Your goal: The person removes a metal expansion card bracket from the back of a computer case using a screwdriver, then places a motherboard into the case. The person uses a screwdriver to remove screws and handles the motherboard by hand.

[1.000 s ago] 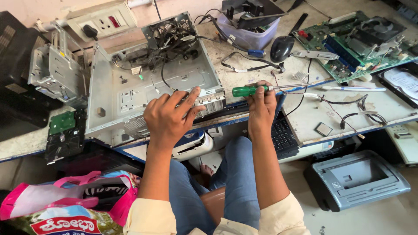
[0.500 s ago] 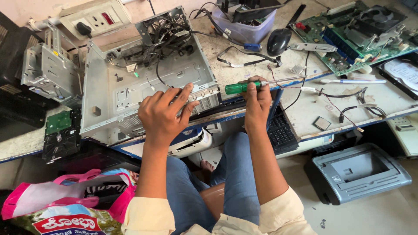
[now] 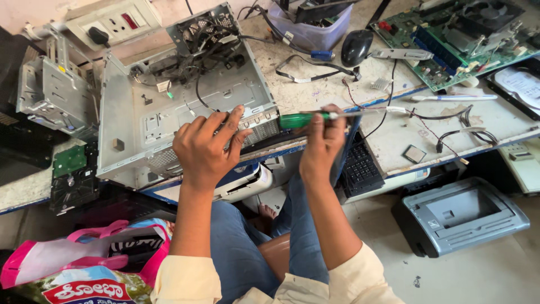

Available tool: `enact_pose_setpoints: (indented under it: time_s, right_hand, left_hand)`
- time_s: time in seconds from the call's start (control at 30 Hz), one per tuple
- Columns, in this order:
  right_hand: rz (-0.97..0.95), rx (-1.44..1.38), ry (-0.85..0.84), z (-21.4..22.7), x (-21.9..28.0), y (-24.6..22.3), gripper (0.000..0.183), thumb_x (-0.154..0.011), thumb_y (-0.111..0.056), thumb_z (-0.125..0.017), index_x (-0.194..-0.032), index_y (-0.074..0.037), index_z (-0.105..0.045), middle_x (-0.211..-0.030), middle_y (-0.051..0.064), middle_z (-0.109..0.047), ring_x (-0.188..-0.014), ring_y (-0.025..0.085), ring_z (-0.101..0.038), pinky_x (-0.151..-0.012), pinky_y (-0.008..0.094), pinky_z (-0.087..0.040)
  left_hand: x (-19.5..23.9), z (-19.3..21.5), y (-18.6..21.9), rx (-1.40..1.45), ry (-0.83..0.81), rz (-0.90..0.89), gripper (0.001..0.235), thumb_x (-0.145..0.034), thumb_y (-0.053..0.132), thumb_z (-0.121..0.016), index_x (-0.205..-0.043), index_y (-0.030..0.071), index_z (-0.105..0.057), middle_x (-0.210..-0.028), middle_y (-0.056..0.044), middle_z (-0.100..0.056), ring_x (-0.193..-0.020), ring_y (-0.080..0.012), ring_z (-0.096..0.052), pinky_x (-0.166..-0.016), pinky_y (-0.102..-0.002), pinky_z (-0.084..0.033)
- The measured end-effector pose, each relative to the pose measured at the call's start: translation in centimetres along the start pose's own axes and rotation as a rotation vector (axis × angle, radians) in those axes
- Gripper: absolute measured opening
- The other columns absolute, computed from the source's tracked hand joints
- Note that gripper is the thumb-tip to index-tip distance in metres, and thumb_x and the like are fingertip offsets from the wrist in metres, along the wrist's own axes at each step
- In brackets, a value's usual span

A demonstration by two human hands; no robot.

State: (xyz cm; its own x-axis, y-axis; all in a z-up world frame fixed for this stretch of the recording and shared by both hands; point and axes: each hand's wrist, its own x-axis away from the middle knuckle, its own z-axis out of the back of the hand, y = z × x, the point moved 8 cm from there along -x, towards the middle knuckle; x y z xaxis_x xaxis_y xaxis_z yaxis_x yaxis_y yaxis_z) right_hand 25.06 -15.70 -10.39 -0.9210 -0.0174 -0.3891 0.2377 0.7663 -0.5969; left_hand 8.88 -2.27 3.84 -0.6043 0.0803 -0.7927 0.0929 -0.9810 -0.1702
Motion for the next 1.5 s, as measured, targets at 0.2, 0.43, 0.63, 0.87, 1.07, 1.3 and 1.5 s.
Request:
enact_pose_setpoints:
  time_s: [0.2, 0.43, 0.63, 0.87, 1.07, 1.3, 1.5]
  right_hand:
    - [-0.022, -0.1, 0.197, 1.6, -0.2, 0.0, 0.017, -0.11, -0.019, -0.061, -0.115, -0.007, -0.05, -0.094, 0.003, -0.058, -0.078, 0.013, -0.062, -0.07, 0.029, -0.054]
    - [-0.058, -0.199, 0.223, 1.0, 0.8, -0.5, 0.021, -0.111, -0.026, -0.059, -0.106, -0.007, -0.048, -0.088, 0.011, -0.064, -0.073, 0.017, -0.062, -0.066, 0.028, -0.051]
    - [-0.171, -0.244, 0.25, -0.6, 2.7, 2.0, 0.02, -0.105, -0.026, -0.059, -0.112, -0.009, -0.05, -0.081, 0.004, -0.056, -0.068, 0.014, -0.057, -0.065, 0.03, -0.053]
    - [0.02, 0.297, -0.049, 0.3, -5.6, 0.1, 0.018, -0.109, -0.016, -0.063, -0.12, -0.007, -0.054, -0.089, -0.002, -0.053, -0.07, 0.008, -0.05, -0.059, 0.026, -0.041]
    - [-0.321, 0.752, -0.328, -3.5, -11.0, 4.4, 0.017, -0.098, -0.022, -0.071, -0.107, -0.008, -0.066, -0.074, -0.004, -0.059, -0.057, 0.007, -0.049, -0.049, 0.026, -0.036]
    - [-0.313, 0.844, -0.351, -2.8, -10.3, 4.4, 0.019, -0.099, -0.023, -0.071, -0.107, -0.006, -0.065, -0.076, -0.005, -0.061, -0.062, 0.005, -0.052, -0.054, 0.024, -0.041]
    - [-0.309, 0.831, -0.348, -3.2, -10.1, 4.3, 0.019, -0.098, -0.022, -0.07, -0.108, -0.007, -0.066, -0.074, -0.005, -0.06, -0.06, 0.005, -0.051, -0.053, 0.024, -0.039]
  left_hand:
    - [0.1, 0.0, 0.0, 0.003, 0.012, 0.001, 0.033, -0.095, 0.043, -0.077, -0.12, 0.021, -0.079, -0.093, 0.002, -0.069, -0.072, -0.0198, -0.062, -0.063, -0.035, -0.045]
    - [0.3, 0.1, -0.3, 0.007, 0.002, 0.015, 0.033, -0.094, 0.043, -0.078, -0.119, 0.02, -0.08, -0.09, 0.002, -0.069, -0.071, -0.0201, -0.062, -0.061, -0.036, -0.045]
    - [0.0, 0.1, -0.2, 0.037, -0.021, 0.003, 0.037, -0.091, 0.04, -0.081, -0.122, 0.02, -0.077, -0.093, 0.001, -0.069, -0.073, -0.0209, -0.062, -0.064, -0.036, -0.046]
    - [0.5, 0.6, -1.1, 0.113, -0.104, 0.057, 0.071, -0.079, 0.034, -0.086, -0.141, 0.01, -0.061, -0.095, -0.004, -0.068, -0.082, -0.0251, -0.063, -0.071, -0.039, -0.048]
    - [0.5, 1.4, -1.4, 0.212, -0.103, 0.069, 0.075, -0.078, 0.028, -0.082, -0.144, 0.007, -0.053, -0.099, -0.007, -0.068, -0.088, -0.0269, -0.065, -0.078, -0.041, -0.049]
    - [1.1, 1.7, -2.0, 0.294, -0.143, 0.077, 0.071, -0.075, 0.011, -0.073, -0.143, 0.006, -0.053, -0.099, -0.009, -0.067, -0.088, -0.0292, -0.064, -0.082, -0.044, -0.051]
    - [1.2, 2.1, -2.2, 0.325, -0.133, 0.08, 0.059, -0.082, 0.007, -0.071, -0.138, 0.008, -0.055, -0.1, -0.007, -0.069, -0.089, -0.0297, -0.064, -0.082, -0.044, -0.05]
